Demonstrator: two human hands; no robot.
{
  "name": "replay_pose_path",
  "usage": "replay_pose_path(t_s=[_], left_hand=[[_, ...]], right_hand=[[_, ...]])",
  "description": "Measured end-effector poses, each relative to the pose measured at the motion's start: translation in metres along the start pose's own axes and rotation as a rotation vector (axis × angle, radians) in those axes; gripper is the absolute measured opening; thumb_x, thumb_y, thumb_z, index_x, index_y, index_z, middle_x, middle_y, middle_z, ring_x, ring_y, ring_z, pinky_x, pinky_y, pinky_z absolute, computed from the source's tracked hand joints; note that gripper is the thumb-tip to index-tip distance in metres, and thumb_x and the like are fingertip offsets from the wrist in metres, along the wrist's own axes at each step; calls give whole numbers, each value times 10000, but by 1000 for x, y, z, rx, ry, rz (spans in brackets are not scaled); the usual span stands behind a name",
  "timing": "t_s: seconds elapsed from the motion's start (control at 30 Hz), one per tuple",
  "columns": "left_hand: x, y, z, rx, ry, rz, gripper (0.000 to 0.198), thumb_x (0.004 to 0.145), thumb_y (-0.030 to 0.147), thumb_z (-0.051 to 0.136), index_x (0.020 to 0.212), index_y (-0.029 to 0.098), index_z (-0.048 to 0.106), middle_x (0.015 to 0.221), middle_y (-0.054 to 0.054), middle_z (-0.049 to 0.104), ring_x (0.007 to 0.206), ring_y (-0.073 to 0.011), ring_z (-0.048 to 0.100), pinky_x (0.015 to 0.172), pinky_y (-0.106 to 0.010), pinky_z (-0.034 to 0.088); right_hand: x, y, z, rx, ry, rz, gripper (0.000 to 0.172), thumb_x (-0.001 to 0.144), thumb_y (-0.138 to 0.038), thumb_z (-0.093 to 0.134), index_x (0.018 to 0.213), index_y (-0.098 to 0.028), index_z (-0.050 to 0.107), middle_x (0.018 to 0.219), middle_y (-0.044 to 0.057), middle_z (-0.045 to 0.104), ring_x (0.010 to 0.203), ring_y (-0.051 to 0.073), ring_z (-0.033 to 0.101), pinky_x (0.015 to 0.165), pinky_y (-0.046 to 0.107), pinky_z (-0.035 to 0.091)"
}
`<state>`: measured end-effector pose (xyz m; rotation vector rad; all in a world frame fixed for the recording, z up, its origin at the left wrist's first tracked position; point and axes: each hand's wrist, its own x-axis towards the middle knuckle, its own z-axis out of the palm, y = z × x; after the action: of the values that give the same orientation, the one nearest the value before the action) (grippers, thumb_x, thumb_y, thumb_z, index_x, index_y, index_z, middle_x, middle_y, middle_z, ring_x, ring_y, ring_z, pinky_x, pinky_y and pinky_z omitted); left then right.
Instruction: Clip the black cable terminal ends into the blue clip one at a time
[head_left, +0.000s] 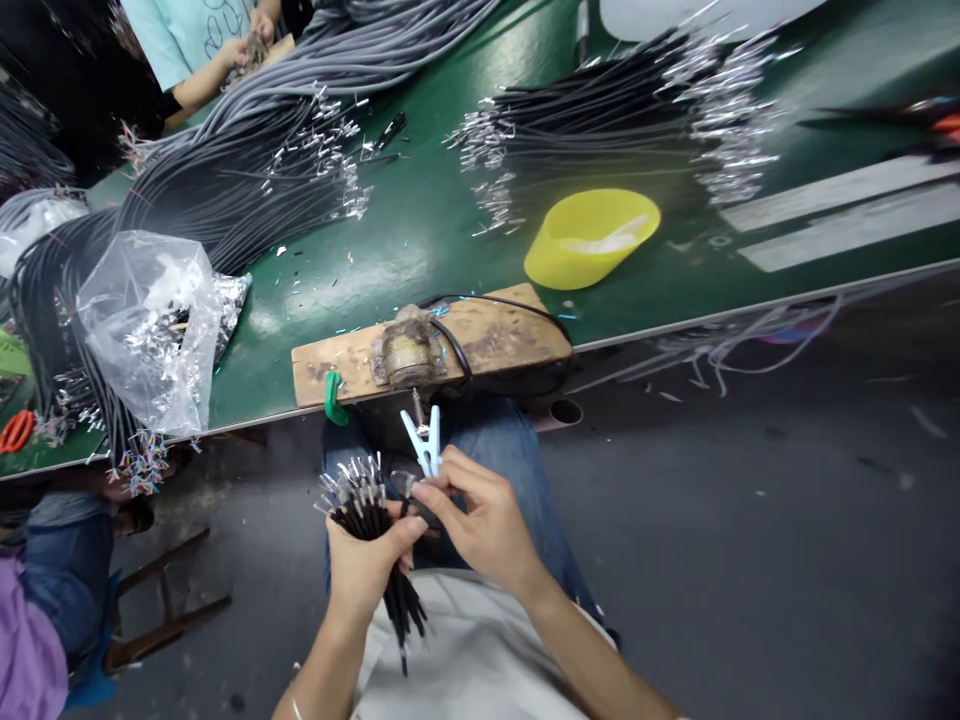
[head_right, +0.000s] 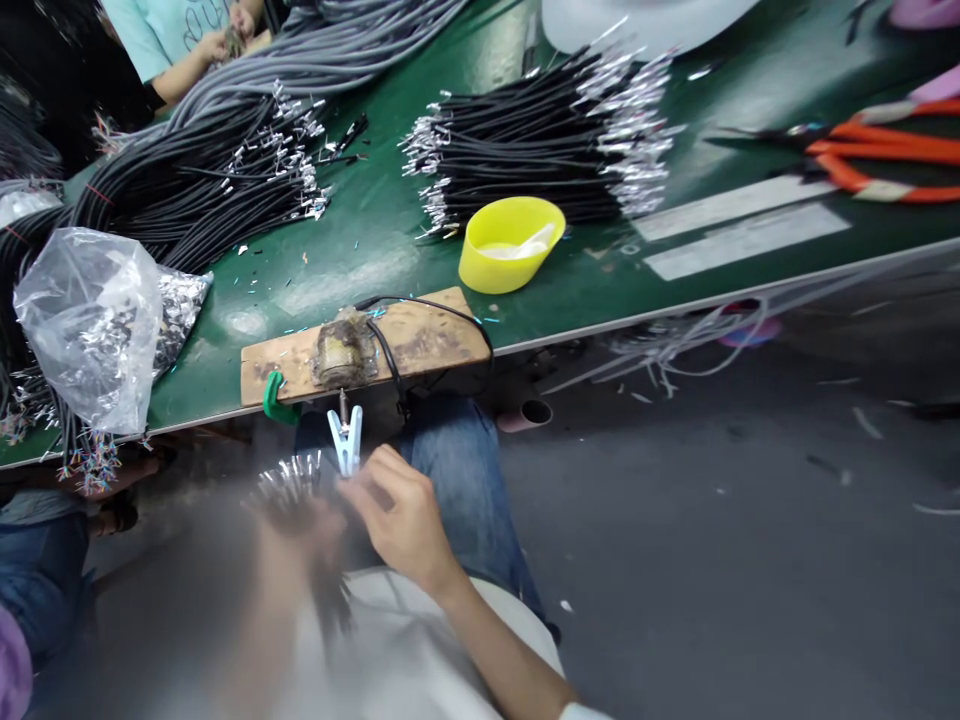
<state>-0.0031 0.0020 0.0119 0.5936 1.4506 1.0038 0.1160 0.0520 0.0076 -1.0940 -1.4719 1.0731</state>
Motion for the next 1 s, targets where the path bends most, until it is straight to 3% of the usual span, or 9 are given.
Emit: replay_pose_path(t_s=[0.1, 0.27, 0.47, 0.63, 0.73, 0.87, 1.0], left_hand=[[-3, 0, 1, -5, 30, -3, 343, 583, 436, 740, 642, 127, 604, 400, 30, 495, 333, -67, 412, 361, -221, 353], [-4, 5, 7, 9, 53, 20, 261, 591, 374, 753, 594, 166, 595, 384, 48, 466, 326, -52, 361, 337, -202, 300], [-1, 2, 13, -66, 26, 56, 337, 633, 465, 699, 686, 157, 571, 379, 63, 424, 328, -48, 354, 352, -200, 283], [0, 3, 12, -99, -109, 11, 404, 650, 548, 647, 642, 152, 564, 340, 53, 413, 280, -42, 340, 322, -198, 265], [0, 7, 11, -99, -161, -14, 414, 648, 552, 647, 635, 141, 596, 341, 41, 421, 272, -46, 356, 315, -201, 280], [0, 11, 10, -96, -171, -31, 419, 645, 556, 647, 612, 145, 574, 339, 54, 389, 260, -41, 332, 301, -201, 276], [0, 11, 14, -73, -170, -21, 397, 630, 515, 683, 575, 143, 554, 355, 32, 444, 299, -52, 391, 352, -210, 315]], right_hand=[[1, 4, 0, 30, 38, -21, 253, 816, -193, 504, 564, -181, 522, 584, -1, 487, 569, 121, 464, 523, 244, 369], [0, 5, -5, 152, -162, 26, 196, 825, -248, 522, 649, -185, 577, 655, 22, 546, 631, 141, 511, 567, 261, 409], [-9, -1, 3, 55, 74, -35, 210, 813, -167, 510, 605, -190, 510, 620, 2, 479, 637, 145, 453, 615, 286, 367], [-16, 13, 10, 524, -42, 230, 255, 819, -307, 534, 600, -181, 567, 666, 3, 486, 642, 134, 467, 610, 275, 376], [-14, 17, 6, 672, -113, 359, 256, 800, -378, 553, 645, -179, 602, 662, 3, 490, 616, 129, 466, 580, 267, 385], [-6, 12, -5, 571, -142, 295, 188, 738, -364, 638, 728, -177, 637, 760, 28, 539, 681, 140, 516, 591, 253, 418], [-9, 2, -5, 486, -95, 297, 243, 762, -379, 609, 629, -185, 548, 619, -6, 494, 549, 116, 480, 502, 239, 399]])
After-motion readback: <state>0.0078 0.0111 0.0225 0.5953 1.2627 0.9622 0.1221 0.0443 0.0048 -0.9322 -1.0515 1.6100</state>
